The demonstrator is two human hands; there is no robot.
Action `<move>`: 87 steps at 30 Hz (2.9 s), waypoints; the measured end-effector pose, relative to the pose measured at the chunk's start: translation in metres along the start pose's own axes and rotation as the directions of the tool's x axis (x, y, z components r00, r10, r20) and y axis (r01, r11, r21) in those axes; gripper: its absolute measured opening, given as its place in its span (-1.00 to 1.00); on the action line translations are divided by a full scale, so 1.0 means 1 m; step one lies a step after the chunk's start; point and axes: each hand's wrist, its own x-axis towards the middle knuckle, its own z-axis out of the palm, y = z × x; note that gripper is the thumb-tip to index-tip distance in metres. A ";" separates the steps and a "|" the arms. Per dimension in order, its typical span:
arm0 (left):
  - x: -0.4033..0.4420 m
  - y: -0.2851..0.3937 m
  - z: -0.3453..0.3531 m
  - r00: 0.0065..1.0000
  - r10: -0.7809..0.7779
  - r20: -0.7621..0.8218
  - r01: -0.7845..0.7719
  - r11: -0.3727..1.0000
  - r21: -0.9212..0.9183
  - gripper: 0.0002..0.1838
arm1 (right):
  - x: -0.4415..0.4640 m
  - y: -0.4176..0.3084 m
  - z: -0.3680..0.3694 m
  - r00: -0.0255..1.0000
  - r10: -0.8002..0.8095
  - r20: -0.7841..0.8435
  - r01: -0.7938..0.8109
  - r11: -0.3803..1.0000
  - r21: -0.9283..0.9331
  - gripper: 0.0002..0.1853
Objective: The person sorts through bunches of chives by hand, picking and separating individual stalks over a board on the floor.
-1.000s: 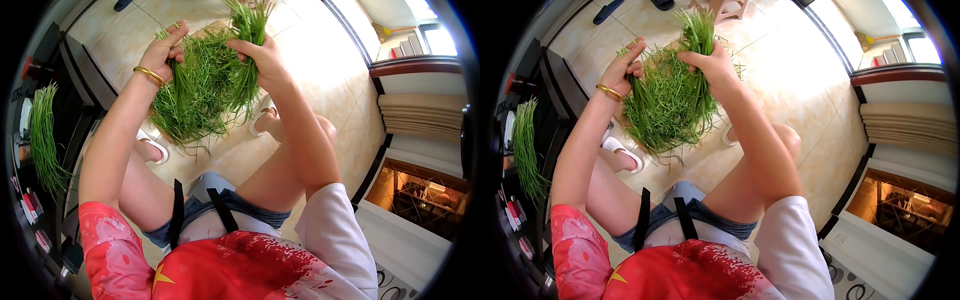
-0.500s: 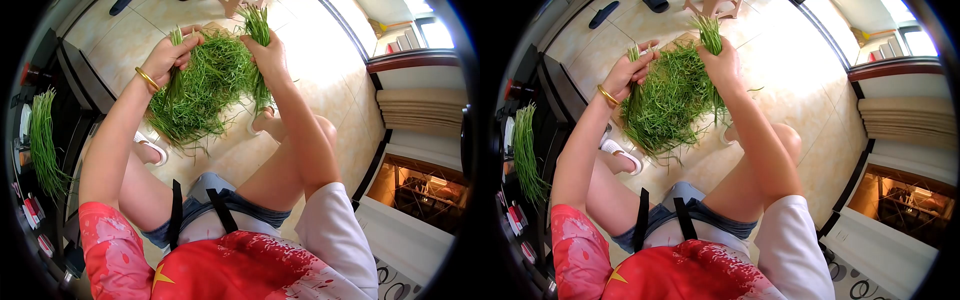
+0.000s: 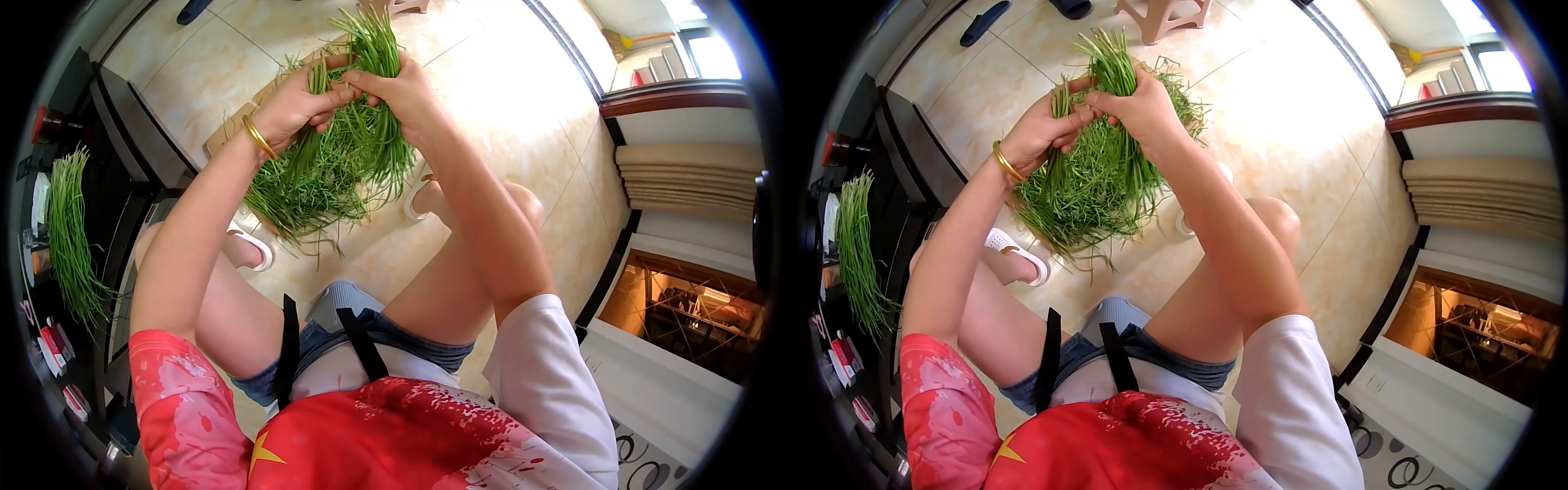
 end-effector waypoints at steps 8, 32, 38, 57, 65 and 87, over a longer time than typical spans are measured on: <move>-0.004 0.001 -0.002 0.999 -0.041 -0.030 0.040 0.998 -0.038 -0.43 | -0.004 -0.007 0.001 0.999 -0.009 -0.051 0.000 0.985 -0.172 -0.64; -0.014 -0.002 -0.019 0.989 -0.149 -0.012 0.149 0.989 0.015 -0.54 | 0.006 -0.011 -0.040 0.966 -0.070 -0.250 -0.098 0.792 -0.602 -0.57; -0.014 -0.002 -0.017 0.992 -0.117 -0.054 0.112 0.990 -0.083 -0.68 | -0.002 -0.011 -0.040 0.924 -0.361 -0.127 0.010 0.353 -0.936 -0.69; -0.002 -0.003 -0.001 0.961 0.072 -0.268 -0.131 0.970 -0.207 -0.75 | -0.009 -0.030 -0.035 0.979 0.120 0.163 -0.157 0.961 0.230 -0.69; -0.006 0.014 -0.003 0.954 0.153 -0.259 -0.205 0.960 -0.190 -0.74 | -0.014 -0.026 -0.018 0.919 0.133 0.372 -0.236 0.940 0.246 -0.53; 0.003 -0.002 -0.017 0.757 0.571 -0.319 -0.324 0.751 0.576 -0.70 | -0.012 -0.018 0.000 0.959 0.138 0.248 -0.166 0.981 0.096 -0.63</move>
